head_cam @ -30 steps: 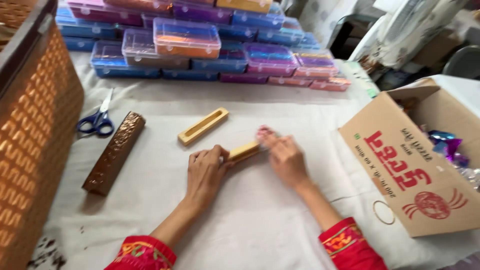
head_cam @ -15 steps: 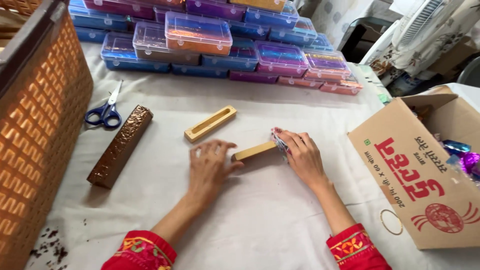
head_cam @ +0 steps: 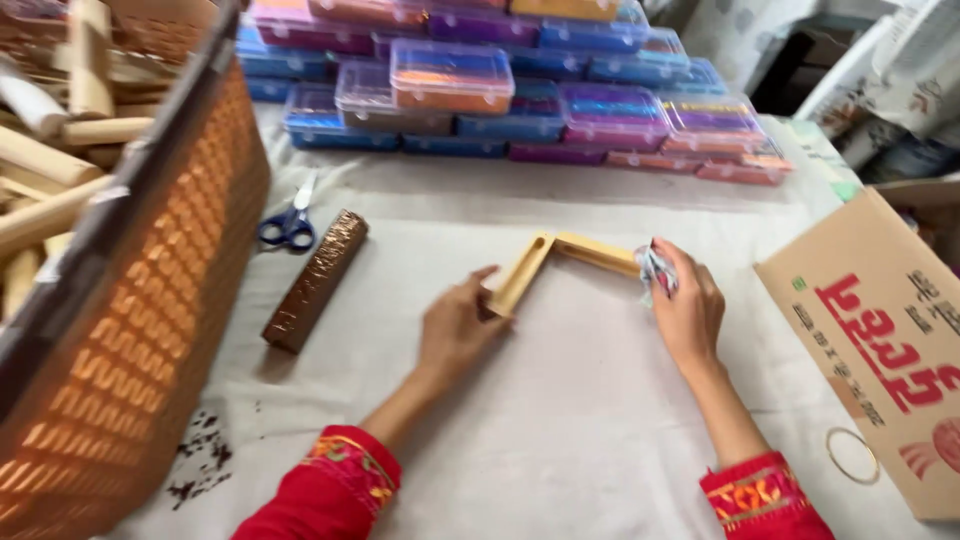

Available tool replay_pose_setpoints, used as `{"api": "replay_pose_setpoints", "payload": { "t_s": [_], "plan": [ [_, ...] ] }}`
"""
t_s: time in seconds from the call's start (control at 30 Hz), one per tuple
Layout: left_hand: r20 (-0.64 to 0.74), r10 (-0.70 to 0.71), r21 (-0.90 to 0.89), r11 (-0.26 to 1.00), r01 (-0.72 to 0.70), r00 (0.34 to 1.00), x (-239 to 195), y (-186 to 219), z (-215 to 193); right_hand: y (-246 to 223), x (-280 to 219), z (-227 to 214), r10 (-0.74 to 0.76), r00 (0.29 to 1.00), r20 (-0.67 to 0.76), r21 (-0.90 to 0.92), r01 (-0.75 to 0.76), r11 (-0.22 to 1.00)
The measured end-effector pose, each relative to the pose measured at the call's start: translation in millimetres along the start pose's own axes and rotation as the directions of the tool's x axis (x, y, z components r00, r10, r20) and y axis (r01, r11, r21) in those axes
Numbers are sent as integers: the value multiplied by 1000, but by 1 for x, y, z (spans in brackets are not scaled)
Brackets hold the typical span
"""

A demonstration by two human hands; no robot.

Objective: The person wipes wooden pieces with a cloth and assembles them by fitting one piece into the other.

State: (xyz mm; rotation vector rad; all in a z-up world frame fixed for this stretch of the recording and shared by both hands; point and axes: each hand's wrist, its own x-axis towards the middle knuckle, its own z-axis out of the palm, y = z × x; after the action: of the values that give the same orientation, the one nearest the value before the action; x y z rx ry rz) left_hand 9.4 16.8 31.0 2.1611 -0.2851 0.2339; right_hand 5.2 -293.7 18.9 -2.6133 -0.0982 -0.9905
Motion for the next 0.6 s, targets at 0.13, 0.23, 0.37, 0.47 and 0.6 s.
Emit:
{"api": "replay_pose_setpoints", "payload": {
  "t_s": [0.13,0.23,0.37,0.47,0.6],
  "plan": [
    [107,-23,-46,999,28,994,-9,-2,10,-50,5,-14,-111,993,-47,43,113,993],
    [139,-112,-17,993,116,984,-11,-12,17,-45,3,-9,-220,975,24,-2,220,975],
    [9,241,120,963,-240,971,-11,-3,15,-22,5,-9,-136,985,104,-56,143,988],
    [54,429,238,871,-429,901,-11,-6,17,-19,7,-7,-74,991,112,-53,81,995],
    [140,436,267,848,-458,889,-13,-10,20,-18,5,-6,-73,994,80,-29,76,997]
  ]
}}
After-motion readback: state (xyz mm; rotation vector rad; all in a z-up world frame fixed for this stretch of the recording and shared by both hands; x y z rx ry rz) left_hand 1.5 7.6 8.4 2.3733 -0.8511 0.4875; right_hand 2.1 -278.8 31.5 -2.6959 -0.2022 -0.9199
